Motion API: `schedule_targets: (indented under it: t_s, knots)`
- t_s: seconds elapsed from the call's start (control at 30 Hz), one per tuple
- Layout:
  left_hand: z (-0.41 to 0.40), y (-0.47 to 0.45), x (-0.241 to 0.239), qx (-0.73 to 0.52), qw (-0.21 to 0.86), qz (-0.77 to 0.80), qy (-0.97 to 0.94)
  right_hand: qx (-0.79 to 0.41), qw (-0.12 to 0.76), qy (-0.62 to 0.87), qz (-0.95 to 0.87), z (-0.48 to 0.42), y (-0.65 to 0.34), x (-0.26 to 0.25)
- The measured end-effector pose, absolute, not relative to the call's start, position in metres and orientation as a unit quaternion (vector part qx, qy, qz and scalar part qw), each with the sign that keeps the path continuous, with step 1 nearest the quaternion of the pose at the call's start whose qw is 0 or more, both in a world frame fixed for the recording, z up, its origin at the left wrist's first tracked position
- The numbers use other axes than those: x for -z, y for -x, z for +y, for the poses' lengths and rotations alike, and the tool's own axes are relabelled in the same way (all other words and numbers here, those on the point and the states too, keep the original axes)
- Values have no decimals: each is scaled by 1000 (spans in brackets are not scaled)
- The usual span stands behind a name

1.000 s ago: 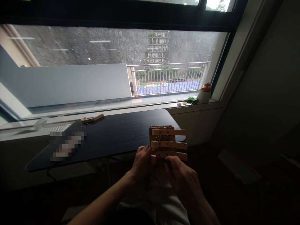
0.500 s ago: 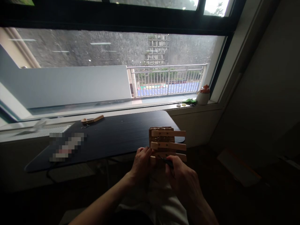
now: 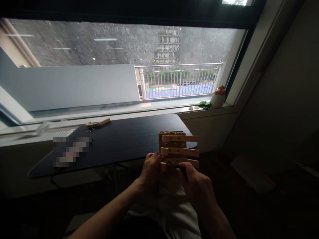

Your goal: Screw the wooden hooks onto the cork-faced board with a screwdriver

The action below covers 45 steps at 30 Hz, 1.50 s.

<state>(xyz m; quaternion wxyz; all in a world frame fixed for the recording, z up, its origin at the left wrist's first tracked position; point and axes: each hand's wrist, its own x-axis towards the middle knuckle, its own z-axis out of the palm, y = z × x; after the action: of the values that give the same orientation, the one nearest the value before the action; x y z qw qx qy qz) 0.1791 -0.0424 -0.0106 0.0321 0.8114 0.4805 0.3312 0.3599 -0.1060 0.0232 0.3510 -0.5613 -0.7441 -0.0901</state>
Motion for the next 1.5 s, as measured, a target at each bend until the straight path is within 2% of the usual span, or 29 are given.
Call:
schedule_targets:
  t_s: [0.17,0.5,0.83,1.23,1.5]
  knots:
    - [-44,-179,7,-335,35,475,-813,98,338,565,-746,-108,-359,-26]
    - [-42,-178,12,-335,47,472,-814,114,343,476,-802,-107,-359,-27]
    - [-43,-180,9,-337,28,474,-813,66,367,551,-746,-106,-359,-18]
    - [-42,-179,12,-350,31,469,-810,102,335,464,-814,-108,-353,-22]
    - [-44,-178,7,-337,43,473,-813,54,351,523,-775,-107,-353,-20]
